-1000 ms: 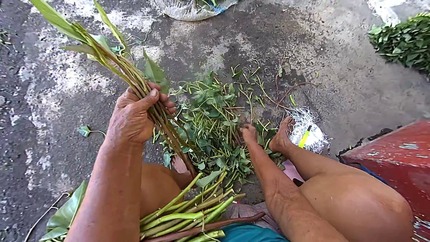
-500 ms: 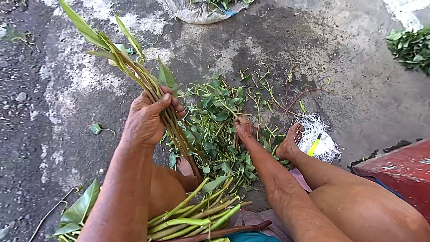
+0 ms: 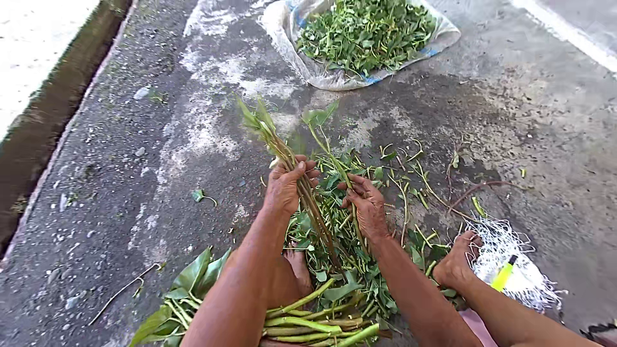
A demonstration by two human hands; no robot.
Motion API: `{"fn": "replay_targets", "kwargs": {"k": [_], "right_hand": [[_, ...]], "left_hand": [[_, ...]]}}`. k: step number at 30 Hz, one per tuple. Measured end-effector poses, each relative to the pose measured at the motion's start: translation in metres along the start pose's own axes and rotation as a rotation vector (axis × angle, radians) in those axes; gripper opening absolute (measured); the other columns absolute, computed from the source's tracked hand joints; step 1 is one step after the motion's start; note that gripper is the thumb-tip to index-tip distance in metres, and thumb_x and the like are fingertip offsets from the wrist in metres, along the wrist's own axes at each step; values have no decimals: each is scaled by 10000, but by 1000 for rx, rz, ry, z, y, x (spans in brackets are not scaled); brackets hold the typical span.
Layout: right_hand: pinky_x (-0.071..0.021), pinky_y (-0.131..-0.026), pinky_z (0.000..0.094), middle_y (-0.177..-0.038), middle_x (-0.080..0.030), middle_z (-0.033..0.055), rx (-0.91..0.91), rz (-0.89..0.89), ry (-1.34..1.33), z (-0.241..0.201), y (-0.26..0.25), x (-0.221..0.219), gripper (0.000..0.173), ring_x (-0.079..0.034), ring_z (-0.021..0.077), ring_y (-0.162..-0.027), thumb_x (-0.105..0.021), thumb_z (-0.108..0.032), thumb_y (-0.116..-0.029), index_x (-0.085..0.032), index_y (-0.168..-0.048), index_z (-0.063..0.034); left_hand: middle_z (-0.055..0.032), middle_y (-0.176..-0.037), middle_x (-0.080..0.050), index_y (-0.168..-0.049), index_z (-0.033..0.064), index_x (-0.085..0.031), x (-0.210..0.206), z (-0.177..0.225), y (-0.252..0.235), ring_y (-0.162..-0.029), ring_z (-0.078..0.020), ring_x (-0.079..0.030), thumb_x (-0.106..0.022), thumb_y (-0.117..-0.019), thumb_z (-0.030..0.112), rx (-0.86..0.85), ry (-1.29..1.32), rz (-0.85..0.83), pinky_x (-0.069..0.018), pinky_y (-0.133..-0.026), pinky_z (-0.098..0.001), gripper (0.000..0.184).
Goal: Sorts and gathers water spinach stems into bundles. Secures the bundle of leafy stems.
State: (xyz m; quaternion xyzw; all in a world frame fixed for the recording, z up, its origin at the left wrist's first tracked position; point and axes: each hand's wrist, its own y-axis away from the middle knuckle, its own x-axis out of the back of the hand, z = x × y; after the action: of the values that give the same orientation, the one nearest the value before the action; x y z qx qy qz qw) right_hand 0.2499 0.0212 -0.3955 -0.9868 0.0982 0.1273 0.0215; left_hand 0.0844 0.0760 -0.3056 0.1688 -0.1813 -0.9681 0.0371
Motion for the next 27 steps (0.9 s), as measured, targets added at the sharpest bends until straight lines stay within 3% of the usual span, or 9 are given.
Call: {"fn": "replay_targets", "kwargs": {"k": [9,12,15,16,19,22,24,25,27], "right_hand": [[-568,-643,227,-1065,-735,107,195,-227,169,-7,6,-9,299,-650,66,-707,-501,21,-1011,-618,-1273,104],[-573,-690,224,-1066,-733,111,203,-341,317,-11,1,0,294,-661,64,-743,-516,-22,-1020,-654,-1263,73],[-582,-859,307,-1088,-740,107,181,-444,492,-14,-5,11,275,-708,125,-928,-558,-102,-1032,-687,-1255,-5],[-579,-902,353,-1095,-742,107,175,-441,531,-14,-6,13,269,-713,156,-976,-578,-118,-1028,-699,-1249,-24],[-565,-901,413,-1081,-737,118,160,-349,582,-13,-2,6,253,-703,206,-980,-593,-129,-1024,-722,-1227,-50],[-540,-956,378,-1154,-725,97,38,-269,458,-8,13,-14,321,-685,161,-1040,-483,-153,-1078,-675,-1323,-73],[-534,-899,346,-1087,-706,89,-91,-243,300,-8,22,-28,383,-660,131,-968,-439,-243,-1092,-609,-1391,-75],[-537,-898,358,-1109,-699,99,-138,-264,270,-10,27,-32,444,-661,142,-974,-484,-313,-1072,-547,-1449,-88],[-564,-894,421,-1128,-696,137,-197,-293,308,-17,32,-38,700,-681,203,-982,-716,-360,-937,-436,-1526,-106]], "left_hand": [[-165,-1130,-706,-1312,42,-536,5,-2,2,-858,-281,-734,-446,-1068,12,-37,67,-70,-627,-708,-426,262],[-177,-1040,-727,-1309,32,-541,7,0,4,-874,-293,-748,-453,-1071,28,-29,59,-127,-633,-769,-434,254],[-173,-959,-735,-1264,36,-519,5,1,11,-861,-296,-757,-436,-1083,58,-3,21,-144,-637,-784,-430,200],[-162,-946,-731,-1255,38,-519,4,2,12,-851,-288,-755,-429,-1087,63,1,16,-151,-639,-782,-429,193],[-120,-897,-712,-1245,53,-534,2,1,12,-801,-259,-746,-424,-1089,68,-20,23,-150,-643,-762,-427,192],[-111,-894,-704,-1259,57,-520,3,-1,6,-812,-277,-744,-440,-1086,69,-76,47,-99,-638,-765,-490,192],[-110,-889,-700,-1262,69,-515,1,0,3,-813,-285,-741,-448,-1081,58,-128,54,-83,-636,-761,-502,194],[-110,-890,-701,-1276,74,-510,0,-1,4,-814,-284,-740,-454,-1077,50,-151,53,-81,-634,-764,-498,208],[-101,-891,-698,-1321,82,-491,-3,-3,6,-807,-269,-738,-461,-1072,37,-181,53,-86,-639,-766,-479,255]]}}
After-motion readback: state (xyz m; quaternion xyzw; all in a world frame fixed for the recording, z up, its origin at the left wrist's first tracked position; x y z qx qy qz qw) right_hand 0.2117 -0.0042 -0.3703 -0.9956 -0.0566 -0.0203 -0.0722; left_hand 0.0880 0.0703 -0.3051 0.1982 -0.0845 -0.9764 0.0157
